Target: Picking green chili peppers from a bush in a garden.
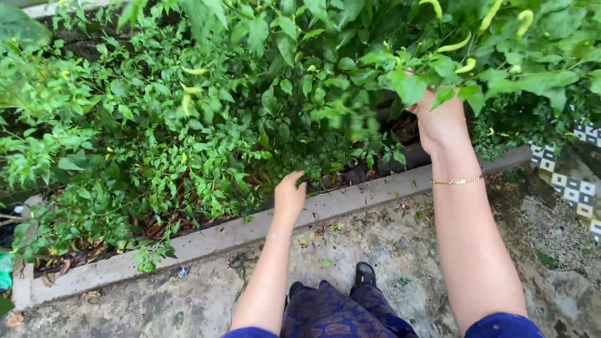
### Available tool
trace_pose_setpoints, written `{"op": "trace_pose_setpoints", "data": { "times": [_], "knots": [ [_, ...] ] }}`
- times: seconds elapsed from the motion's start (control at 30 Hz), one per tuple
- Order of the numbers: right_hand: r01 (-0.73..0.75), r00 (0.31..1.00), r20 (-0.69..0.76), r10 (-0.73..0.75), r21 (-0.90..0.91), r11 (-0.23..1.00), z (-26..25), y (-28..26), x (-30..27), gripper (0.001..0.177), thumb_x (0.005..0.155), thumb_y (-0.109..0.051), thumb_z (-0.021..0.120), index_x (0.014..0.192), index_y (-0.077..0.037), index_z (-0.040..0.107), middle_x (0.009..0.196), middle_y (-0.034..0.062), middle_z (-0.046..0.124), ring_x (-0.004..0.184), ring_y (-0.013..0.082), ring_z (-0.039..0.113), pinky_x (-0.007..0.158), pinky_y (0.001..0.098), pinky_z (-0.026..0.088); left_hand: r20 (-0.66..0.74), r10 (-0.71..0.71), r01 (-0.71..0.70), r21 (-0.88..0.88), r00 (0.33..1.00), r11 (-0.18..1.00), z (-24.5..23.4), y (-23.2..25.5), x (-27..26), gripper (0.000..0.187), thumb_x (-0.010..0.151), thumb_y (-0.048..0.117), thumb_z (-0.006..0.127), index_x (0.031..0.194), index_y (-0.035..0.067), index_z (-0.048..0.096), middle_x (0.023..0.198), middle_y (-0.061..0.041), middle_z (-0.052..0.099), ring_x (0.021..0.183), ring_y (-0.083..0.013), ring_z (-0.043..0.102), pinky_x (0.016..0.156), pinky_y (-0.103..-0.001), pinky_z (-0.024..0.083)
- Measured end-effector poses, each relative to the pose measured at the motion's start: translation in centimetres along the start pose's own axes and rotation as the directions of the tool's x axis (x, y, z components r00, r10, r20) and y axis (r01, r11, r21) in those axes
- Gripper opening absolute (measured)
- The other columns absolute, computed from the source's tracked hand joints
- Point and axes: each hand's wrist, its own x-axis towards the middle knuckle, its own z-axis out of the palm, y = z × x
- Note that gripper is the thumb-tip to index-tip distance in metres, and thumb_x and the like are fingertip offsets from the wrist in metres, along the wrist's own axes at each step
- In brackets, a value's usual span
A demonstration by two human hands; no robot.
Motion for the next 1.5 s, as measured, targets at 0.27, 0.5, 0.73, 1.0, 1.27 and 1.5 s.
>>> {"op": "trace_pose_setpoints", "data": {
  "times": [0.27, 0.5, 0.73, 1.0, 1.27, 1.5],
  "knots": [
    [0.009, 1.000, -0.017, -0.009, 0.027, 1.000, 1.6, -1.2, -1.6, 0.014, 0.096, -0.016, 0.070, 0.108, -0.017, 0.063, 0.104, 0.0037, 0.072, 0.100, 0.0222, 0.075, 0.071, 0.0281, 0.060, 0.249, -0.019, 0.205, -0.750, 0.968, 0.629, 8.0, 5.9, 9.0, 0.077, 0.098, 0.036, 0.071, 0.152, -0.004, 0.032, 0.144, -0.034, 0.046, 0.132, -0.0439, 0.054, 0.109, -0.054, 0.049],
    [-0.011, 1.000, -0.026, 0.012, 0.043, 0.999, 1.1, -1.7, -1.8, 0.013, 0.095, -0.014, 0.070, 0.106, -0.016, 0.063, 0.102, 0.0033, 0.072, 0.100, 0.0224, 0.075, 0.072, 0.0288, 0.060, 0.390, -0.096, 0.397, -0.916, 0.916, 0.060, 12.1, 4.2, 6.9, 0.071, 0.096, 0.002, 0.071, 0.153, -0.008, 0.031, 0.146, -0.029, 0.041, 0.129, -0.0374, 0.057, 0.110, -0.051, 0.046],
    [-0.051, 0.999, 0.022, 0.050, 0.092, 0.994, 0.5, -0.6, -2.3, 0.016, 0.096, -0.010, 0.065, 0.111, -0.014, 0.064, 0.103, 0.0031, 0.071, 0.095, 0.0177, 0.071, 0.071, 0.0254, 0.056, 0.428, -0.256, 0.481, -0.852, 0.867, 0.205, 12.5, -4.6, 2.8, 0.038, 0.098, 0.003, 0.063, 0.136, 0.000, 0.062, 0.129, -0.019, 0.060, 0.110, -0.0235, 0.065, 0.099, -0.035, 0.056],
    [-0.131, 0.990, -0.029, 0.141, 0.212, 0.968, -0.8, -0.1, -2.3, 0.016, 0.093, -0.009, 0.071, 0.105, -0.012, 0.062, 0.100, 0.0047, 0.068, 0.105, 0.0250, 0.069, 0.086, 0.0368, 0.055, -0.191, 0.112, -0.088, 0.128, 0.975, 0.988, 7.8, -2.0, 4.9, 0.028, 0.092, 0.013, 0.073, 0.120, 0.016, 0.072, 0.128, -0.008, 0.058, 0.114, -0.0388, 0.065, 0.091, -0.054, 0.060],
    [-0.047, 0.998, -0.042, 0.048, 0.026, 0.999, -2.0, -0.3, -2.4, 0.016, 0.098, -0.013, 0.071, 0.112, -0.012, 0.064, 0.110, 0.0088, 0.071, 0.102, 0.0250, 0.068, 0.081, 0.0366, 0.051, 0.166, -0.034, 0.158, -0.828, 0.985, 0.538, 16.7, 4.0, 16.5, 0.065, 0.090, 0.013, 0.071, 0.145, -0.001, 0.039, 0.138, -0.025, 0.057, 0.118, -0.0329, 0.063, 0.094, -0.050, 0.057],
    [-0.078, 0.988, -0.116, 0.099, 0.173, 0.982, -6.1, 1.2, -0.7, 0.020, 0.094, -0.012, 0.068, 0.112, -0.014, 0.059, 0.101, 0.0040, 0.060, 0.103, 0.0283, 0.059, 0.085, 0.0422, 0.051, 0.395, 0.101, 0.402, -0.912, 0.913, -0.074, 19.0, 5.2, 13.0, 0.041, 0.099, 0.011, 0.070, 0.137, 0.006, 0.055, 0.119, -0.010, 0.061, 0.110, -0.0230, 0.065, 0.100, -0.041, 0.055]
  ]
}}
